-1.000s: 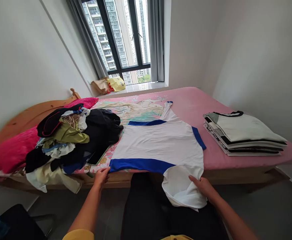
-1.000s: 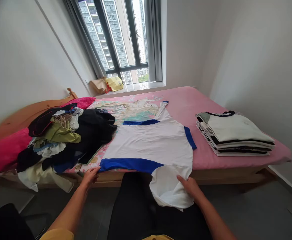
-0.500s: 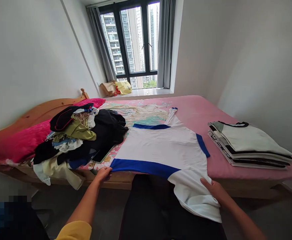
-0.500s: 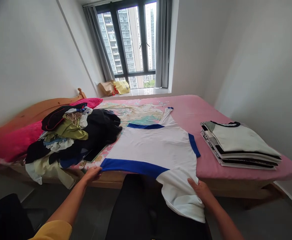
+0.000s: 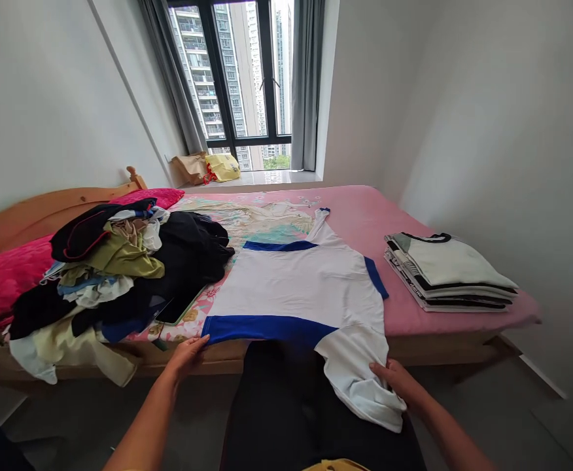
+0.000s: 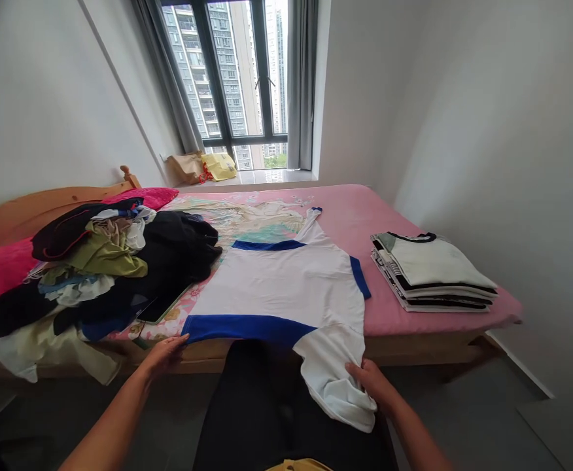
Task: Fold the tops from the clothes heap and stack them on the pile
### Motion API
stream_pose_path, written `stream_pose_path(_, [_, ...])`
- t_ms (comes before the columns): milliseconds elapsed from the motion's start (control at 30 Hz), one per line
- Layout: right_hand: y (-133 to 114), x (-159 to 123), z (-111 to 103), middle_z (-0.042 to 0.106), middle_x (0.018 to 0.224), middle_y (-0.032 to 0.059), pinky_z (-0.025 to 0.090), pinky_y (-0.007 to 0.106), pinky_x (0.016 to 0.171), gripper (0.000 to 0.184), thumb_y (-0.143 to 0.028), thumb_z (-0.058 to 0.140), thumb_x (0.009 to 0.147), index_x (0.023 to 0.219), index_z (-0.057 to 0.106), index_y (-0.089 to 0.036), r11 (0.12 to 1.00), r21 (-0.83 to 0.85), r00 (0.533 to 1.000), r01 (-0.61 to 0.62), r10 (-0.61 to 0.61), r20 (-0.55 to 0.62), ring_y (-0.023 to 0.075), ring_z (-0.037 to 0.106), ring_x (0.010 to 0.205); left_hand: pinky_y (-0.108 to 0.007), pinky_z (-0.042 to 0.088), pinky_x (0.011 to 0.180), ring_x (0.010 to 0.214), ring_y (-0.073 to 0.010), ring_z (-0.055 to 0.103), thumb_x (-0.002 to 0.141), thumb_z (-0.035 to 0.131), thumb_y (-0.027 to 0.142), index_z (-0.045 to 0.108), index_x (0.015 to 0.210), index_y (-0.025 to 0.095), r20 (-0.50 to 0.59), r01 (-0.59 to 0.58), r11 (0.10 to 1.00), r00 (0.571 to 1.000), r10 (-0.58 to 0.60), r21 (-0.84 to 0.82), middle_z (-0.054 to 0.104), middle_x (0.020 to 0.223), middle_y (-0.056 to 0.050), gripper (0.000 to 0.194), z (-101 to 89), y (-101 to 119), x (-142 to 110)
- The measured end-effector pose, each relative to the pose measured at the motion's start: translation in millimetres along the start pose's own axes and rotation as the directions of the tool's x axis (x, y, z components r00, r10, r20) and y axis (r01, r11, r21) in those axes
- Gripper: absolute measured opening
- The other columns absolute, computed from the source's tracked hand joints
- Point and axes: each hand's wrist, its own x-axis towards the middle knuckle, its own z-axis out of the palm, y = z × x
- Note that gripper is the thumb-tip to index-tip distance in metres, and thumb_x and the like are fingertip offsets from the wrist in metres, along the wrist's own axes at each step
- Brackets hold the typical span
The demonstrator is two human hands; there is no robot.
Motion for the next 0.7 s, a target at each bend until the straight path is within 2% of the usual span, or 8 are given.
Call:
stream_pose_path(100, [1, 0, -6, 0.071, 0.084, 0.0067, 0.052, 0.034, 0.074, 0.04, -0.046, 0.067, 0.062, 0.09, 0.064, -0.018, 0.996, 0.084, 0.996, 0.022, -0.014, -0.09, 0.0247, 0.066, 0.08, -0.019, 0.025, 0.04, 0.036, -0.0021, 0.029, 0.042, 0.078, 0.049, 0.042, 0.063, 0.02, 0.088, -0.002, 0.998, 0.996, 0.007, -0.057, 0.041, 0.048, 0.01, 0.052, -3.1, -3, 5])
stream_pose_path(167, [-4, -4, -10, 0.071, 0.083, 0.0064, 0.052, 0.034, 0.071, 0.037, -0.044, 0.066, 0.063, 0.091, 0.062, -0.019, 0.99, 0.143, 0.994, 0.01, 0.005, -0.106, 0.0242, 0.066, 0.075, -0.018, 0.023, 0.04, 0.036, -0.0019, 0.027, 0.041, 0.079, 0.047, 0.041, 0.062, 0.02, 0.125, 0.0, 0.997, 0.992, 0.009, -0.075, 0.039, 0.045, 0.011, 0.051, -6.4, -5, 6])
stream_pose_path(333, [-18, -18, -31, 0.071, 0.082, 0.0073, 0.051, 0.032, 0.062, 0.039, -0.041, 0.068, 0.064, 0.095, 0.059, -0.018, 0.966, 0.256, 0.993, -0.025, 0.055, -0.108, 0.0218, 0.065, 0.066, -0.018, 0.022, 0.04, 0.036, -0.0036, 0.033, 0.043, 0.08, 0.047, 0.05, 0.063, 0.017, 0.233, 0.022, 0.999, 0.972, -0.015, -0.027, 0.044, 0.045, 0.008, 0.046, -7.1, -18, -1])
stream_pose_path(400, [-20, -20, -41, 0.07, 0.082, 0.0083, 0.05, 0.031, 0.06, 0.044, -0.04, 0.07, 0.062, 0.098, 0.059, -0.017, 0.961, 0.276, 0.992, -0.025, 0.057, -0.108, 0.0217, 0.064, 0.066, -0.019, 0.024, 0.039, 0.036, -0.005, 0.035, 0.042, 0.079, 0.049, 0.053, 0.063, 0.017, 0.237, 0.019, 1.0, 0.971, -0.022, 0.013, 0.045, 0.045, 0.007, 0.046, -2.4, -25, -6])
stream_pose_path(567, [-13, -12, -53, 0.07, 0.084, 0.0088, 0.05, 0.031, 0.063, 0.052, -0.044, 0.071, 0.059, 0.102, 0.061, -0.015, 0.983, 0.181, 0.99, -0.022, 0.047, -0.136, 0.023, 0.065, 0.071, -0.023, 0.038, 0.044, 0.047, -0.0132, 0.053, 0.049, 0.073, 0.052, 0.061, 0.071, 0.017, 0.096, -0.057, 0.988, 0.994, 0.043, 0.143, 0.059, 0.056, 0.0, 0.043, 5.5, -36, -15])
stream_pose_path(633, [-7, -4, -52, 0.07, 0.084, 0.0091, 0.049, 0.031, 0.065, 0.052, -0.047, 0.07, 0.059, 0.098, 0.062, -0.015, 0.995, 0.095, 0.989, -0.031, 0.044, -0.138, 0.0235, 0.064, 0.072, -0.026, 0.043, 0.051, 0.058, -0.0186, 0.06, 0.053, 0.068, 0.051, 0.065, 0.077, 0.017, -0.044, -0.088, 0.961, 0.994, 0.103, 0.262, 0.065, 0.065, -0.003, 0.042, 4.1, -33, -16])
stream_pose_path(700, [-1, 5, -50, 0.069, 0.081, 0.0091, 0.049, 0.031, 0.065, 0.05, -0.048, 0.068, 0.057, 0.093, 0.063, -0.014, 0.999, -0.02, 0.986, -0.044, 0.04, -0.16, 0.0231, 0.063, 0.07, -0.03, 0.046, 0.058, 0.07, -0.0237, 0.063, 0.059, 0.062, 0.052, 0.066, 0.084, 0.018, -0.214, -0.1, 0.911, 0.956, 0.199, 0.4, 0.068, 0.073, -0.005, 0.043, 3.9, -26, -17])
